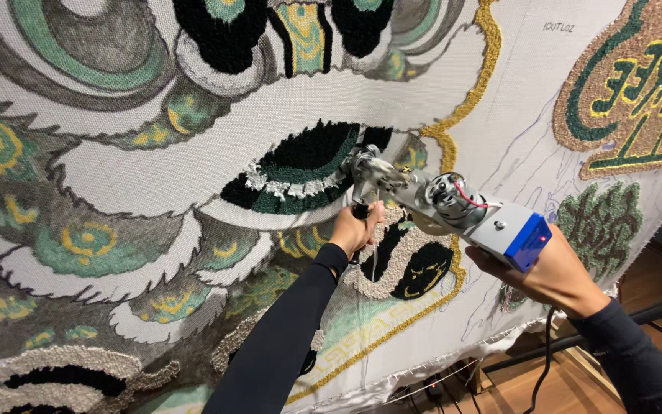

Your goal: The person uses a handheld electric tufting gun to apply yarn into a stretched canvas, creating a textured design. They guide the tool along the contours of a pre-drawn pattern, filling in dark green sections of a large, stylized face.

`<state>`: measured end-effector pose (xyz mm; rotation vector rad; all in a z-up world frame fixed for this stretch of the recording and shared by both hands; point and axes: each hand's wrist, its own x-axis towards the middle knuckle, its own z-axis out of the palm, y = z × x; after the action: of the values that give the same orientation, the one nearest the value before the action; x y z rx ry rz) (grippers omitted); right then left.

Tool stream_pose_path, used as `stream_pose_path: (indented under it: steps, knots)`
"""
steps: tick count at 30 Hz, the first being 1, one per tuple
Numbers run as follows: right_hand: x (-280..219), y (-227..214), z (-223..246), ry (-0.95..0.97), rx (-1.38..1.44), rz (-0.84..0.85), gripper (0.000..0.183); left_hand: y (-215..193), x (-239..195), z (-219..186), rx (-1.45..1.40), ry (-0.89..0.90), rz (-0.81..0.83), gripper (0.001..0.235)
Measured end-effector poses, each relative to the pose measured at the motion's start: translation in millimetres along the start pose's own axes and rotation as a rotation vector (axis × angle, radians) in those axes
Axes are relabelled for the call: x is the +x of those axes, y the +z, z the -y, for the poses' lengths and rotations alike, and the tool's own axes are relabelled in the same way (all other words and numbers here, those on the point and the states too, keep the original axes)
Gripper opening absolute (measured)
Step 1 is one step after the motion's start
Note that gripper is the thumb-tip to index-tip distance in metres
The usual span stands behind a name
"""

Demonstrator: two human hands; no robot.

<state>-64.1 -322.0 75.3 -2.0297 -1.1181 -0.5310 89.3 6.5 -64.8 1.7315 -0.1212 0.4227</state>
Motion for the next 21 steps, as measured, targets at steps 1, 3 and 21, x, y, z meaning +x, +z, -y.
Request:
stream_pose_path:
  steps: [1,3,21]
  knots:
    - [0.8,1.4,-1.2,0.008,-0.036,0.004,0.047,-1.3,-2.5,-4.5,-0.01,0.014,0.0,0.046]
    - [2.3,2.9,-2.8,0.024,-0.106,0.014,0.046,-2.8,-7.5,-10.7,-0.032,0.039,-0.002,0.045]
    - [4.2,9.5,2.7,0.032,-0.159,-0.014,0.034,-8.9,9.7,-0.6,-0.038,0.135,-0.009,0.037]
